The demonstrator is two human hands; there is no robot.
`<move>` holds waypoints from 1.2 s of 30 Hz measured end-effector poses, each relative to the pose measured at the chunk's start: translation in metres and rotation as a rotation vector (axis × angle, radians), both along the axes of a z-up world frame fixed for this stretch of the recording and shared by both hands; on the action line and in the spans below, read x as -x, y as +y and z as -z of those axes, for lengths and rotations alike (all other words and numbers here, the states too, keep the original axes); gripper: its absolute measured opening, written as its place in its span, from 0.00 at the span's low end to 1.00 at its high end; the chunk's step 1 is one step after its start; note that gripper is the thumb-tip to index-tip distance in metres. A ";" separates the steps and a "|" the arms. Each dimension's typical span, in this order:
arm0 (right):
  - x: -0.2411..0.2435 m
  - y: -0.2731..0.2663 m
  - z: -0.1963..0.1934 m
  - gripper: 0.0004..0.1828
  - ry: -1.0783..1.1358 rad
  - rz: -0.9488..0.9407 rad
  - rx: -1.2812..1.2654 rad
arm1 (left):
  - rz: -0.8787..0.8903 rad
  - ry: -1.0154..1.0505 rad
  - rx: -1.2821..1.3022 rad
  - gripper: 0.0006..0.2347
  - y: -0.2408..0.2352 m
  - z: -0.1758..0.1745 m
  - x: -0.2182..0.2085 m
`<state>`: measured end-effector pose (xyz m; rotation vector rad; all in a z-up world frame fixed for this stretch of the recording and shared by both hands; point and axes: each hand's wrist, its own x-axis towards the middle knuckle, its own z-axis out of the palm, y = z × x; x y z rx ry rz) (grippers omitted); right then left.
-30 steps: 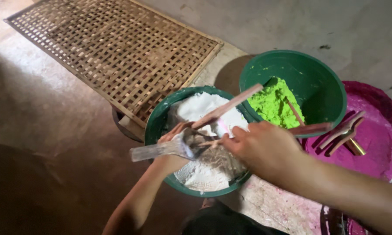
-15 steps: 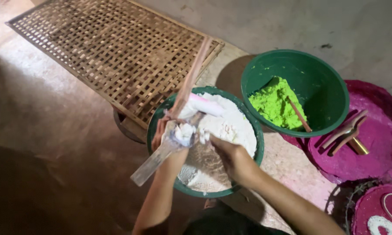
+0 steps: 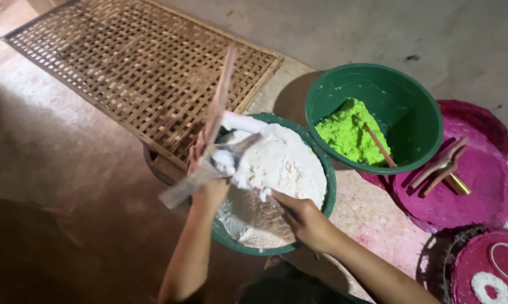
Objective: The person prepares cakes by hand using a wooden mold, filling the mold with green dough from a bowl and white powder from another, then pressing the contents onto a tray and repeating the process to create rows of patterned cakes.
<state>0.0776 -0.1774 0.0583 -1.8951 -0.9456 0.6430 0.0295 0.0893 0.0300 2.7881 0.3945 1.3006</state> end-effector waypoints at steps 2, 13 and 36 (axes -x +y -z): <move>0.002 -0.012 -0.003 0.24 0.106 -0.051 0.153 | -0.022 0.133 0.801 0.25 0.016 0.019 0.002; -0.051 -0.037 -0.031 0.41 0.282 -0.083 -0.924 | 1.228 0.183 2.281 0.12 -0.097 0.017 0.018; 0.070 -0.411 -0.048 0.30 -0.936 0.443 -0.153 | 1.586 1.332 1.484 0.25 -0.471 0.010 -0.014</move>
